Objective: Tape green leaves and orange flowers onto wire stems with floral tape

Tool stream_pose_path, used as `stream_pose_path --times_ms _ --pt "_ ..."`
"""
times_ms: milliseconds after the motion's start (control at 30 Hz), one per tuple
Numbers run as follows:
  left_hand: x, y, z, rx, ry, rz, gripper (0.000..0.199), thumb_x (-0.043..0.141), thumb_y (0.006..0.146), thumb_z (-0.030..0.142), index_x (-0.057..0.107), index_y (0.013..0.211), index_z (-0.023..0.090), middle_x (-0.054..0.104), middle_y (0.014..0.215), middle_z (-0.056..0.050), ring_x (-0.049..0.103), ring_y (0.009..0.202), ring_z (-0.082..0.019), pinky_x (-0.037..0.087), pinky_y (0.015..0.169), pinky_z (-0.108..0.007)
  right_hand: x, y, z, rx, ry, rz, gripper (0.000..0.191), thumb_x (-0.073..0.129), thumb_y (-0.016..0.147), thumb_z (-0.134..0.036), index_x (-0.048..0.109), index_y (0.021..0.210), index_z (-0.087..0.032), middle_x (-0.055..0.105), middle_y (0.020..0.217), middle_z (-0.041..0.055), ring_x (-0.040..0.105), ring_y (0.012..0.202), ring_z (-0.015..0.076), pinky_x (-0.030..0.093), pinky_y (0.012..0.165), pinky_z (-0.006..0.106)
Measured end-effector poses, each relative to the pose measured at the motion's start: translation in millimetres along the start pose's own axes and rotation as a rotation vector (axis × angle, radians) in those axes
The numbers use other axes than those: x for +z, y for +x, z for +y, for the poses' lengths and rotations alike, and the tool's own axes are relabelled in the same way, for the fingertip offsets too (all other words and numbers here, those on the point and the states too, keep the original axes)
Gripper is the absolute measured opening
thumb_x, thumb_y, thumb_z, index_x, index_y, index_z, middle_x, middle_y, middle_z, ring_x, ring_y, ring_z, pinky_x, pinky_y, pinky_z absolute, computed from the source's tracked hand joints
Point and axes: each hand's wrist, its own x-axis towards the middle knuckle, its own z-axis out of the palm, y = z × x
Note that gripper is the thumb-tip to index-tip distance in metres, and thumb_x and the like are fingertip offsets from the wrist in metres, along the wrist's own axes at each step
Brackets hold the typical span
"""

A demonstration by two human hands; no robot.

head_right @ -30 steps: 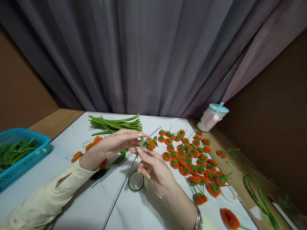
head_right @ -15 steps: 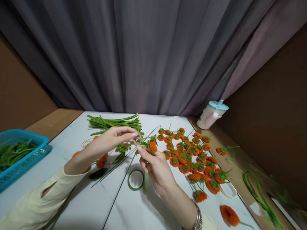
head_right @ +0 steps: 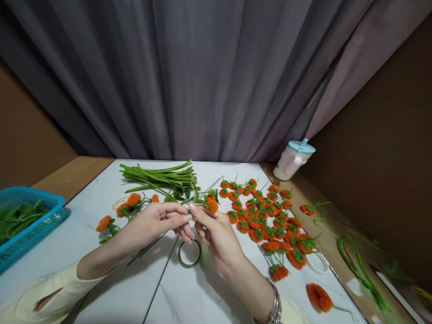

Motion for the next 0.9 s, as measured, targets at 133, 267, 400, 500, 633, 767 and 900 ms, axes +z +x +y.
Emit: stream_pose_path --times_ms 133,267,400,500,633,767,900 --pt "2.0 0.2 -1.2 0.007 -0.069 -0.011 0.025 0.061 0.083 0.037 0.061 0.078 0.012 0.071 0.071 -0.006 0.067 0.065 -0.015 0.049 0.064 -0.024 0.5 0.5 0.2 -0.007 0.020 0.000 0.030 0.080 0.063 -0.041 0.068 0.065 -0.014 0.038 0.045 -0.0075 0.023 0.045 0.0047 0.013 0.043 0.024" --pt "4.3 1.1 -2.7 0.011 -0.145 -0.042 0.027 0.060 0.085 0.037 0.062 0.079 0.011 0.071 0.074 -0.008 0.067 0.064 -0.015 0.050 0.063 -0.024 1.0 1.6 -0.4 -0.037 0.019 0.005 0.031 0.082 0.061 -0.040 0.069 0.066 -0.013 0.041 0.047 -0.0064 0.028 0.047 0.0053 0.018 0.045 0.024" --pt "7.4 0.7 -1.8 0.073 -0.176 0.006 0.023 0.061 0.085 0.033 0.059 0.077 0.012 0.068 0.066 -0.004 0.066 0.057 -0.013 0.048 0.054 -0.021 -0.1 3.0 -2.0 -0.078 -0.011 0.010 0.031 0.082 0.061 -0.039 0.066 0.059 -0.013 0.036 0.043 -0.0077 0.024 0.044 0.0046 0.014 0.044 0.024" --pt "10.2 -1.7 -1.6 0.110 -0.147 0.049 0.020 0.058 0.086 0.030 0.056 0.077 0.012 0.067 0.065 -0.003 0.065 0.053 -0.012 0.047 0.052 -0.020 -1.1 3.9 -3.5 -0.106 -0.013 -0.006 0.032 0.083 0.060 -0.036 0.061 0.053 -0.014 0.035 0.043 -0.0080 0.023 0.043 0.0041 0.012 0.043 0.024" --pt "14.3 -3.9 -4.8 0.147 -0.115 0.143 0.019 0.056 0.087 0.030 0.053 0.078 0.013 0.066 0.067 -0.002 0.065 0.052 -0.012 0.046 0.049 -0.018 -1.7 4.6 -5.3 -0.115 -0.025 -0.007 0.031 0.083 0.061 -0.033 0.060 0.053 -0.014 0.034 0.042 -0.0083 0.024 0.042 0.0038 0.013 0.042 0.024" --pt "17.5 -3.4 -9.1 0.170 -0.094 0.183 0.020 0.055 0.088 0.031 0.051 0.079 0.014 0.064 0.066 0.000 0.065 0.052 -0.011 0.045 0.046 -0.018 -2.3 5.1 -4.0 -0.076 0.019 -0.023 0.026 0.082 0.063 -0.032 0.065 0.064 -0.013 0.036 0.042 -0.0089 0.023 0.041 0.0033 0.013 0.040 0.022" --pt "17.8 -2.9 -10.8 0.180 -0.094 0.175 0.022 0.055 0.088 0.034 0.051 0.079 0.014 0.063 0.064 0.000 0.064 0.050 -0.012 0.045 0.044 -0.018 -3.3 5.7 -0.2 -0.065 0.084 -0.061 0.024 0.080 0.066 -0.028 0.062 0.074 -0.016 0.038 0.046 -0.0100 0.022 0.039 0.0027 0.014 0.039 0.020"
